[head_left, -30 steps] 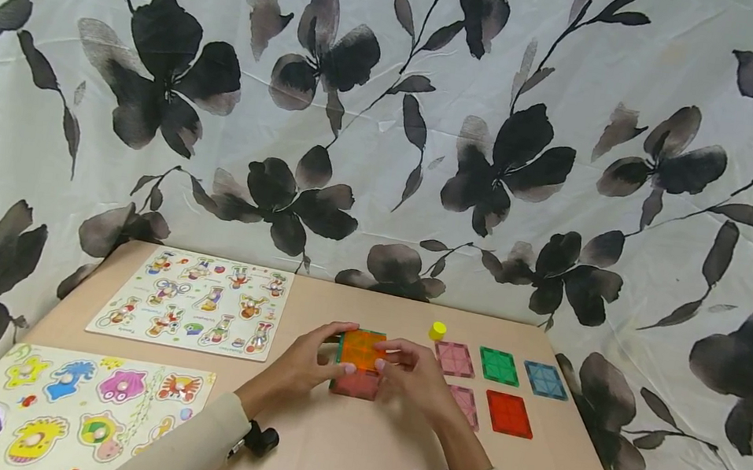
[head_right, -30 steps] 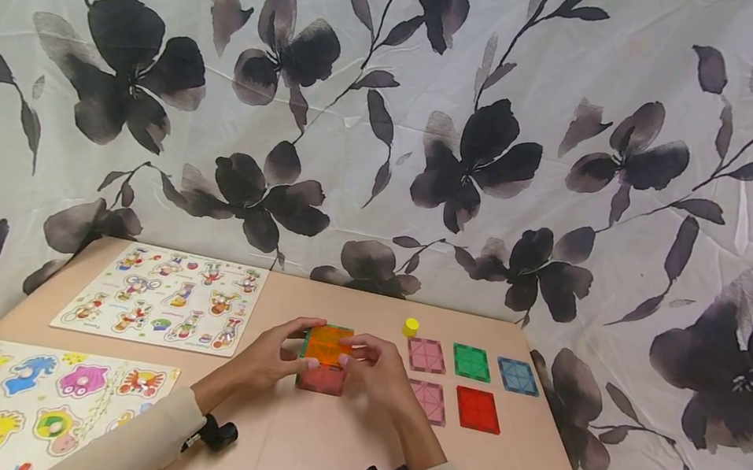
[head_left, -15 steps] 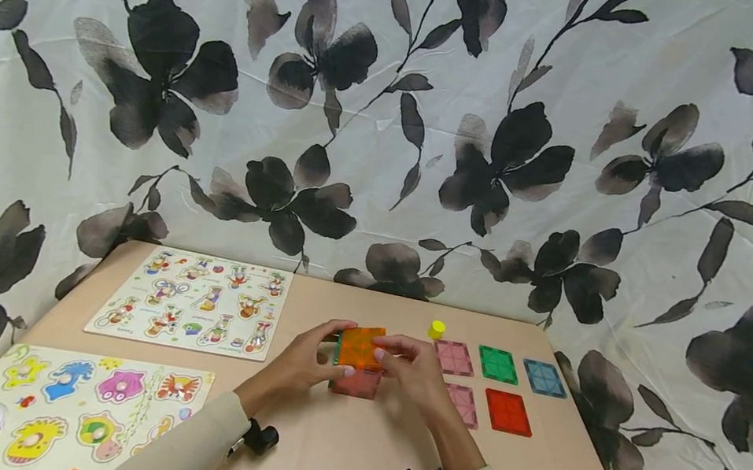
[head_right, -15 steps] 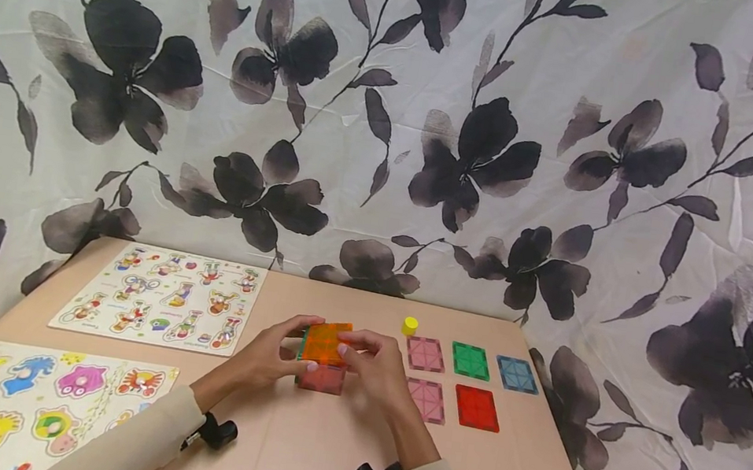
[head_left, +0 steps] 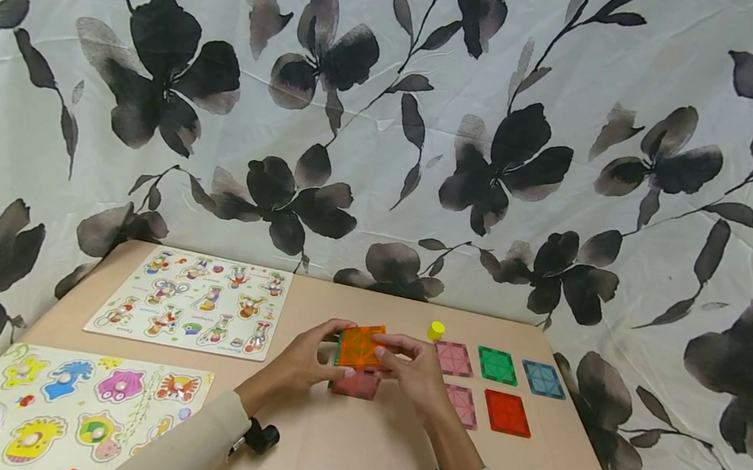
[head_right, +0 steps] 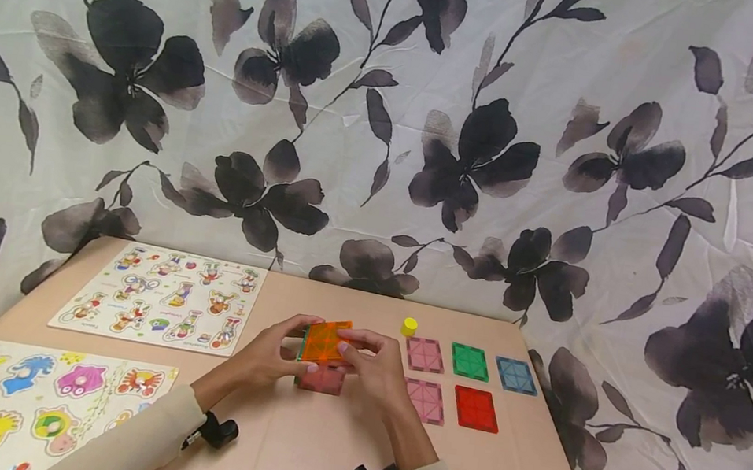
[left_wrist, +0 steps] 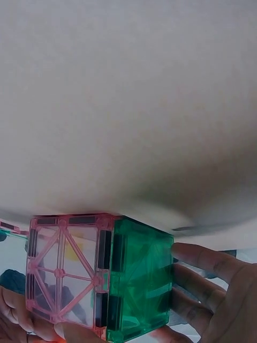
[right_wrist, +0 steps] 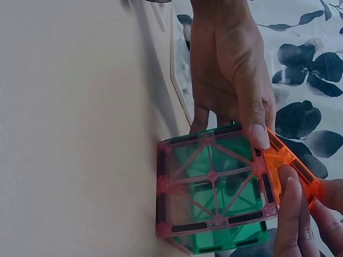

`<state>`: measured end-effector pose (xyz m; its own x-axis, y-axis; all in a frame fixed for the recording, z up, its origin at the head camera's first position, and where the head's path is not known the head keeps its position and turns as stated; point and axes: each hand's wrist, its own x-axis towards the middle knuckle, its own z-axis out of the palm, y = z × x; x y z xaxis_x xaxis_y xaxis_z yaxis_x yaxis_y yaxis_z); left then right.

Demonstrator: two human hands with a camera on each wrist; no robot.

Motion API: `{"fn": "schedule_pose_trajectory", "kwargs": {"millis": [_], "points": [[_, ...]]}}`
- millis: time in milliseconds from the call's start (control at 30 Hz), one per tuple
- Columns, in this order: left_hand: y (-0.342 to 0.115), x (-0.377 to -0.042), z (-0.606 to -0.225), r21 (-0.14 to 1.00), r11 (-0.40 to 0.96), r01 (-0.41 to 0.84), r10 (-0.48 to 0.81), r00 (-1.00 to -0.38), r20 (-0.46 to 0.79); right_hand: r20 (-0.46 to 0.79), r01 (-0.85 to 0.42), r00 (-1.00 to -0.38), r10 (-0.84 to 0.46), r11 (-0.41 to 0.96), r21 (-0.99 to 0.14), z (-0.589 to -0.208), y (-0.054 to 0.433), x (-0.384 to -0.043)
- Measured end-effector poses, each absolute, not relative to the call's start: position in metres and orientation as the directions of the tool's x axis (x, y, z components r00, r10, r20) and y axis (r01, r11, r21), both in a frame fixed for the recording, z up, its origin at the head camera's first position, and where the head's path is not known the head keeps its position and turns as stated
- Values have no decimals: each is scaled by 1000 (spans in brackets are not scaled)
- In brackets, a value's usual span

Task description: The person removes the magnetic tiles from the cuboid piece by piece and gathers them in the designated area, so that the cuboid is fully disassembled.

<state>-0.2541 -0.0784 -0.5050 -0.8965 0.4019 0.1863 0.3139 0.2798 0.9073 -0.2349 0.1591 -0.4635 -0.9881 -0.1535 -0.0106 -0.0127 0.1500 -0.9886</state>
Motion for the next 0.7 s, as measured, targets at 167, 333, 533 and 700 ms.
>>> {"fn": "schedule_pose_trajectory", "kwargs": {"millis": [167,333,533,700], "points": [[-78,-254,-505,905,287,314,398,-898,186,-35,18,-988,-149,112,-993,-464,160,-234],[-77,-255,-504,908,292,301,394,-903,173,-58,48,-989,-136,71,-996,-465,162,-233],[-79,-255,-505,913,288,291,397,-903,163,-35,29,-991,-126,44,-999,-459,172,-231],[-80,-255,-505,934,192,302,425,-883,198,-21,13,-995,-98,81,-997,-458,186,-229]]}}
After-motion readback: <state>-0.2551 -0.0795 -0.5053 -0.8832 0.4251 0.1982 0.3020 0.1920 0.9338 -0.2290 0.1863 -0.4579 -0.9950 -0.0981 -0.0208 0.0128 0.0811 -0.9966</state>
